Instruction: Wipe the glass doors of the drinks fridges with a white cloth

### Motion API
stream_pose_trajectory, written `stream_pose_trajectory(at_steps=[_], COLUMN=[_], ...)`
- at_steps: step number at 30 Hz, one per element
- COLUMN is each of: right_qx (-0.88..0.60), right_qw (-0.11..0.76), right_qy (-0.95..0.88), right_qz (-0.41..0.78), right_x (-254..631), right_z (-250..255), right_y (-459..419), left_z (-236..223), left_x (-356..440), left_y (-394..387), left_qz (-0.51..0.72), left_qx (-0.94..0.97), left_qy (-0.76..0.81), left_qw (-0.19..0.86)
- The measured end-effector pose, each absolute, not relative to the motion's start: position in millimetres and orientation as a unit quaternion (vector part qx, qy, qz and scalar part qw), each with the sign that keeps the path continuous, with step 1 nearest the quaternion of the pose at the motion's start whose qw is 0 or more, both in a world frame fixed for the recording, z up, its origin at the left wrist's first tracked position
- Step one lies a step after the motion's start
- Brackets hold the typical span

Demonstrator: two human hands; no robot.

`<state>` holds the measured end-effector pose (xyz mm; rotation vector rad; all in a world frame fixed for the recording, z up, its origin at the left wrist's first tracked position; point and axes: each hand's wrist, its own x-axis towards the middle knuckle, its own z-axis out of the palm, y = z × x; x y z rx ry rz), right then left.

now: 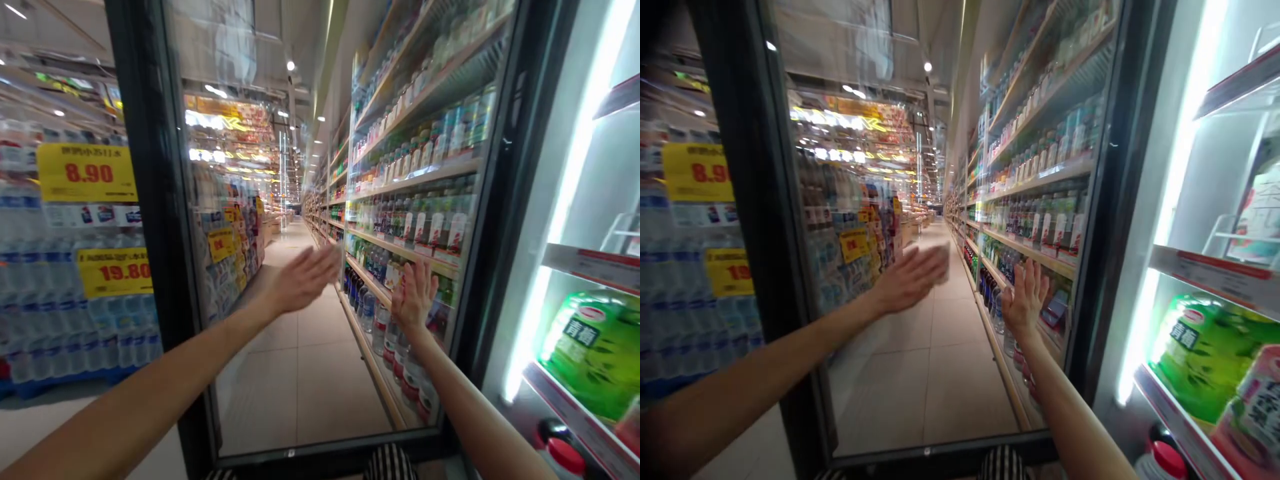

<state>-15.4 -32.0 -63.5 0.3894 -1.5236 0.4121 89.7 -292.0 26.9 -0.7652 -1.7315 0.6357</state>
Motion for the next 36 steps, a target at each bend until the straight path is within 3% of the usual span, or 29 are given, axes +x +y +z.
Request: stream_pose_trajectory(at_steps=[4,9,15,21,26,32,36], right_qx=[0.174,0.17,0.169,0.177,0.169,0.174,0.175], right_qw=[0.695,0.685,0.692,0.686,0.688,0.683,0.684], right_qy=[-0.673,-0.683,-0.678,-0.681,-0.68,-0.685,-0.683], right_qz=[0.184,0.186,0.182,0.185,0.189,0.186,0.187], right_x=[-15,-16,-18,-17,-16,-16,-19], right_z=[-63,-64,-64,-64,-64,-64,-65], right_y=[-32,-32,-31,-31,-31,-32,-28], left_z=[48,32,51,20,44,4,34], left_x=[81,74,73,72,71,76,76], left_y=[-283,-267,-258,-252,-254,-252,-257], left_qz=[0.161,0.329,0.171,0.302,0.189,0.322,0.228], left_qx=[-0.177,-0.414,-0.235,-0.421,-0.26,-0.437,-0.298], left_qy=[-0.734,-0.699,-0.736,-0.704,-0.731,-0.696,-0.728], left_qw=[0.635,0.481,0.611,0.486,0.602,0.47,0.573])
